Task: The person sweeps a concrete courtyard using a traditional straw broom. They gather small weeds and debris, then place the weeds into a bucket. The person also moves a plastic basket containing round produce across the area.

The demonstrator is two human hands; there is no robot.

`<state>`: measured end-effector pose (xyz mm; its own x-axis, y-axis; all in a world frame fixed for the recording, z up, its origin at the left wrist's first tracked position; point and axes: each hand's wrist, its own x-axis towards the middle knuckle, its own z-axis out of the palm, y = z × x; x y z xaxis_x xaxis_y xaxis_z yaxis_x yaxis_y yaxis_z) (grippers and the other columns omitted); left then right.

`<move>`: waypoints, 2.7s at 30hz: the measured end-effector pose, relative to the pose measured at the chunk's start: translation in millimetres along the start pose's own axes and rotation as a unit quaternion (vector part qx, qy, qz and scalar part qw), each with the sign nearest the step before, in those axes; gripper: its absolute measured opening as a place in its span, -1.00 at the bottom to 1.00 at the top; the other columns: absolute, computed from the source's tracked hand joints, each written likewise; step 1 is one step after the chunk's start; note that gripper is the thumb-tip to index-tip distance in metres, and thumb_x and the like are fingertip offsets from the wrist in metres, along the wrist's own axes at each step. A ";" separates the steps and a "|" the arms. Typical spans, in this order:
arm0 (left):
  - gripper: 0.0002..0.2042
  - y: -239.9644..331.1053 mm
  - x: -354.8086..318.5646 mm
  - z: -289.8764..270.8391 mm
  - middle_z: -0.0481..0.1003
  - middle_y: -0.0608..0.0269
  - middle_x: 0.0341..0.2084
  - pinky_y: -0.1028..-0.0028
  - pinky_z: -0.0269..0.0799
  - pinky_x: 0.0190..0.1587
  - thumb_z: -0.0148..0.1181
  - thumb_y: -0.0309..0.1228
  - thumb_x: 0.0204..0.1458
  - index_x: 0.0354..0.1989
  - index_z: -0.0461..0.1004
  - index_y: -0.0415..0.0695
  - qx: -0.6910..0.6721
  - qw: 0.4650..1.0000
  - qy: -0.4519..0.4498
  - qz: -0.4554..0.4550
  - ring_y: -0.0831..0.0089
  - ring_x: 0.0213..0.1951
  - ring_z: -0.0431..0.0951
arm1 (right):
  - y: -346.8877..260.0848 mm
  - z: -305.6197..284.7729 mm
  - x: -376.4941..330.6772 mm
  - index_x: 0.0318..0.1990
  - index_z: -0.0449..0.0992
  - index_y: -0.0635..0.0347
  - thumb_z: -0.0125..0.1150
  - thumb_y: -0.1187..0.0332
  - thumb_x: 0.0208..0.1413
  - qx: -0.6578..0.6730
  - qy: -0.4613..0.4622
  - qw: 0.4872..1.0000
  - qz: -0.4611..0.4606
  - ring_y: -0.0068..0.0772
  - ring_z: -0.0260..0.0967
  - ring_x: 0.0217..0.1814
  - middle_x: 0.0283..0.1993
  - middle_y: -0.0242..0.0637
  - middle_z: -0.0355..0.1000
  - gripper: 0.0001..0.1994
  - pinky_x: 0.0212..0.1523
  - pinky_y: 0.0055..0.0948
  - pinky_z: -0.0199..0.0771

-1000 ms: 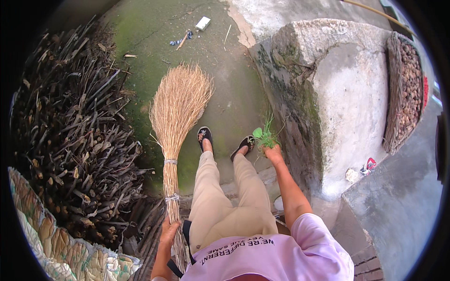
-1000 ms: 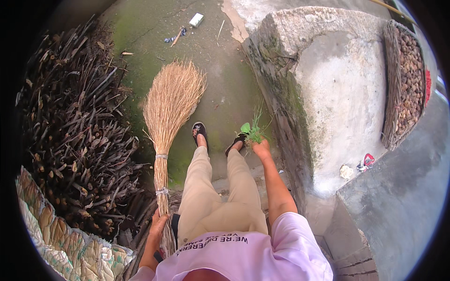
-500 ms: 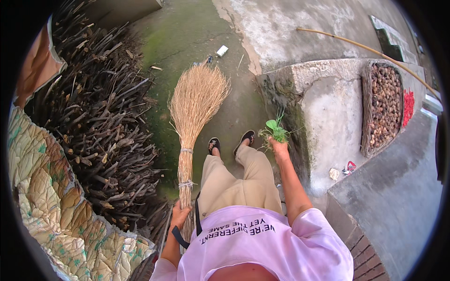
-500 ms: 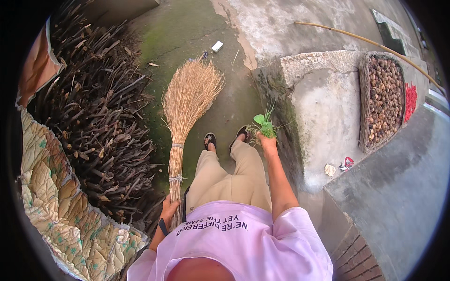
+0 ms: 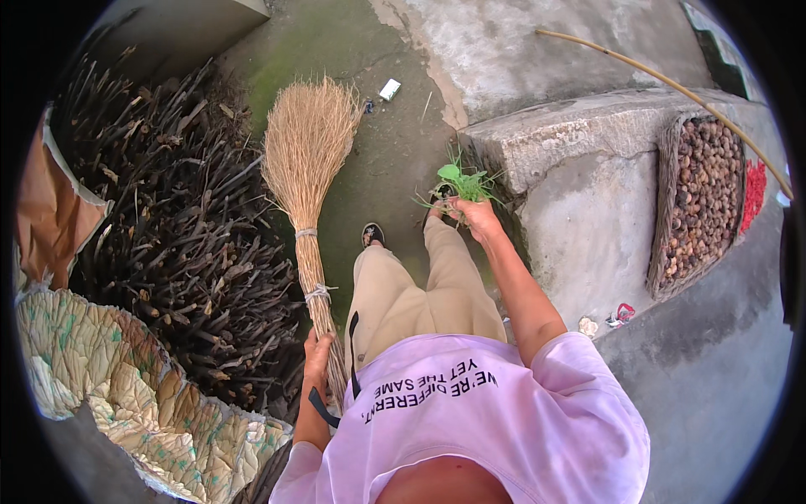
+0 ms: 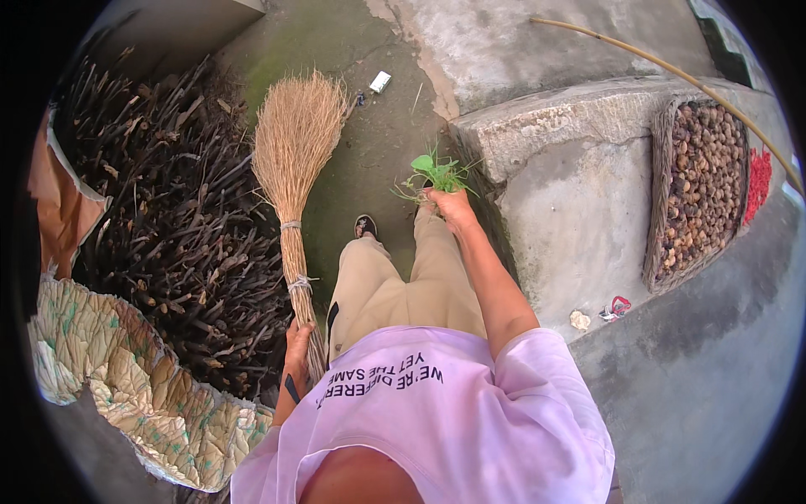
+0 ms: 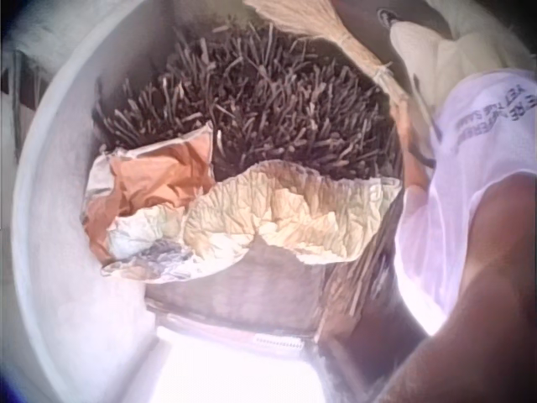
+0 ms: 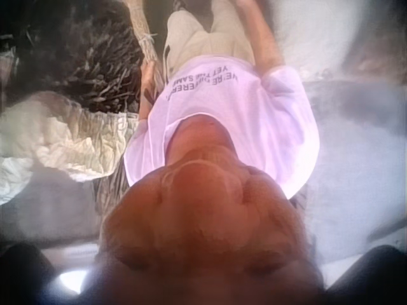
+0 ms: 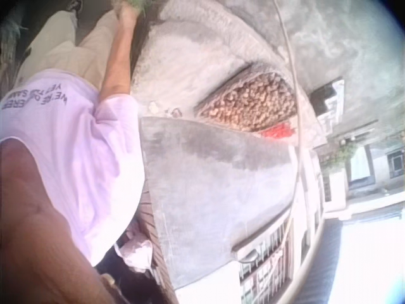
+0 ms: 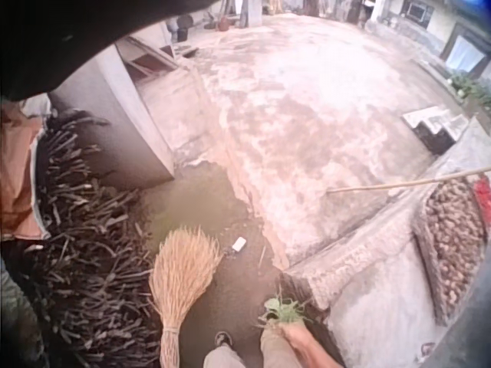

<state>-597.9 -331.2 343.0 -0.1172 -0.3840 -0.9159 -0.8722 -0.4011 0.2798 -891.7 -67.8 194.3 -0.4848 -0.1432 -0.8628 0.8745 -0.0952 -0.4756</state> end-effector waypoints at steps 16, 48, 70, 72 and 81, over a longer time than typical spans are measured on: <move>-0.64 140.5 175.3 -55.5 0.32 0.32 -0.47 0.54 0.24 -0.35 0.00 -0.44 -0.20 -0.14 0.27 -0.22 0.070 0.995 0.001 -0.068 0.54 -0.43 0.30 | 8.4 87.2 226.4 -0.34 0.37 0.23 0.07 0.43 -0.12 -0.205 0.048 0.977 0.038 -0.55 0.19 -0.47 -0.45 -0.41 0.30 -0.85 -0.55 -0.53 0.19; -0.51 91.7 250.2 -99.4 0.33 0.36 -0.37 0.59 0.24 -0.27 0.04 -0.57 -0.29 -0.06 0.17 -0.21 0.071 0.981 -0.017 -0.181 0.58 -0.36 0.31 | 129.9 183.2 545.4 -0.30 0.42 0.18 -0.04 0.45 -0.16 -0.616 0.000 0.761 -0.203 -0.18 0.30 -0.13 -0.18 -0.12 0.33 -0.79 -0.17 -0.34 0.32; -0.50 78.8 256.1 -94.2 0.34 0.34 -0.34 0.59 0.23 -0.22 0.05 -0.58 -0.31 -0.06 0.17 -0.22 0.063 0.977 0.012 -0.204 0.57 -0.33 0.32 | 76.0 184.0 590.8 -0.24 0.39 0.13 0.00 0.42 -0.19 -0.488 0.339 0.767 -0.244 0.06 0.17 -0.06 -0.12 0.08 0.18 -0.74 -0.10 -0.19 0.21; -0.55 81.7 256.8 -90.3 0.32 0.37 -0.41 0.60 0.23 -0.28 0.06 -0.56 -0.33 -0.13 0.21 -0.20 0.061 0.976 0.017 -0.209 0.59 -0.38 0.31 | 81.1 182.5 595.0 -0.20 0.35 0.14 0.02 0.45 -0.20 -0.478 0.319 0.780 -0.248 0.09 0.14 -0.07 -0.11 0.08 0.13 -0.71 -0.09 -0.18 0.19; -0.59 74.2 259.6 -90.1 0.31 0.40 -0.50 0.60 0.24 -0.36 0.06 -0.54 -0.34 -0.18 0.24 -0.18 0.097 0.977 0.033 -0.189 0.60 -0.45 0.29 | 86.4 162.5 599.1 -0.31 0.40 0.21 0.11 0.33 -0.28 -0.460 0.357 0.761 -0.286 -0.09 0.27 -0.25 -0.34 -0.01 0.30 -0.71 -0.23 -0.31 0.25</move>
<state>-650.3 -535.6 151.9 0.2563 -0.2941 -0.9208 -0.9215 -0.3619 -0.1409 -1108.9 -321.9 -335.9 -0.9457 0.2658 -0.1873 0.3229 0.8356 -0.4444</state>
